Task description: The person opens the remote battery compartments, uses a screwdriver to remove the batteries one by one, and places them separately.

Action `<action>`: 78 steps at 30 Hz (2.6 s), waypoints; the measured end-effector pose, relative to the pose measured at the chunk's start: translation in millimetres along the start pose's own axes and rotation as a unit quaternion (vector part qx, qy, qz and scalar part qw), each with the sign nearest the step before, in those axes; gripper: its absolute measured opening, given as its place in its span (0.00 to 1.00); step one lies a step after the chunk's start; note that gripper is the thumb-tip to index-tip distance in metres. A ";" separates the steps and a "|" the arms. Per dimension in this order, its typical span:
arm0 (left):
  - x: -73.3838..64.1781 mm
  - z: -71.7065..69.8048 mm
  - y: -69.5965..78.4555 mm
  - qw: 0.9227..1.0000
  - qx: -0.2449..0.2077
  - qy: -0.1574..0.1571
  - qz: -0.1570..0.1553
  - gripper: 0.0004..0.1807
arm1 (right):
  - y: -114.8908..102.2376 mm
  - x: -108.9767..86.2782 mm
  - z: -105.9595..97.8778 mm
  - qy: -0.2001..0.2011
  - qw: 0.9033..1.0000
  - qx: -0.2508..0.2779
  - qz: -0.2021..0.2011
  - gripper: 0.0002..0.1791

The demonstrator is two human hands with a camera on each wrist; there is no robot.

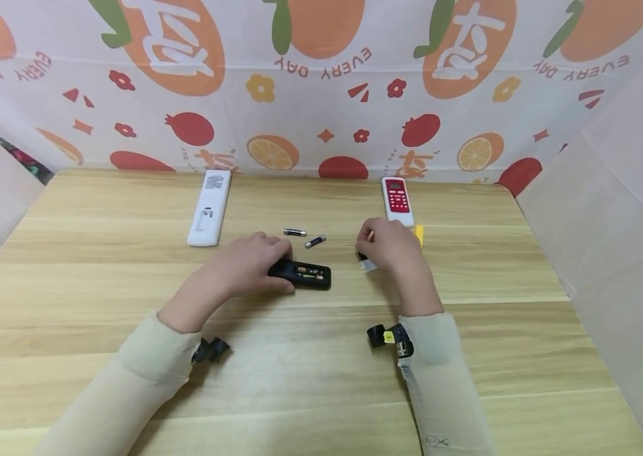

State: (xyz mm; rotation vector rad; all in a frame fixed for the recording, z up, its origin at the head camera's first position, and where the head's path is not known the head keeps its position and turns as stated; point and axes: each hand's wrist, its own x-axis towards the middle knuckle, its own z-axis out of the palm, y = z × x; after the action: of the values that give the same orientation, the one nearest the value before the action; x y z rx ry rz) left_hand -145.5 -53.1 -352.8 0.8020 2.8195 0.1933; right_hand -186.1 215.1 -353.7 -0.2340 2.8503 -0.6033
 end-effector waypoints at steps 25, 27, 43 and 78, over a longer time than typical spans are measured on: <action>-3.7 8.1 -0.9 0.998 -0.027 -0.037 -0.037 0.27 | 70.7 2.2 -17.8 0.032 0.985 0.071 0.156 0.38; -3.0 7.4 -0.1 0.998 -0.028 -0.037 -0.037 0.27 | 64.5 -1.5 -23.2 0.056 0.986 0.073 0.140 0.36; 1.7 4.0 4.7 0.998 -0.029 -0.042 -0.034 0.27 | -25.0 -14.3 -12.5 0.100 0.931 0.330 -0.123 0.25; 2.7 8.1 2.9 0.998 -0.035 -0.041 -0.034 0.26 | -58.0 -30.0 -0.1 -0.049 0.927 0.203 -0.310 0.13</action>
State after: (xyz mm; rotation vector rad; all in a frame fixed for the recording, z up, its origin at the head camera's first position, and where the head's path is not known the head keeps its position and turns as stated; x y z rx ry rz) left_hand -144.4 -48.7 -360.6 0.6807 2.7410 0.2414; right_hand -150.9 168.7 -324.2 -1.0704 2.4442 -1.2334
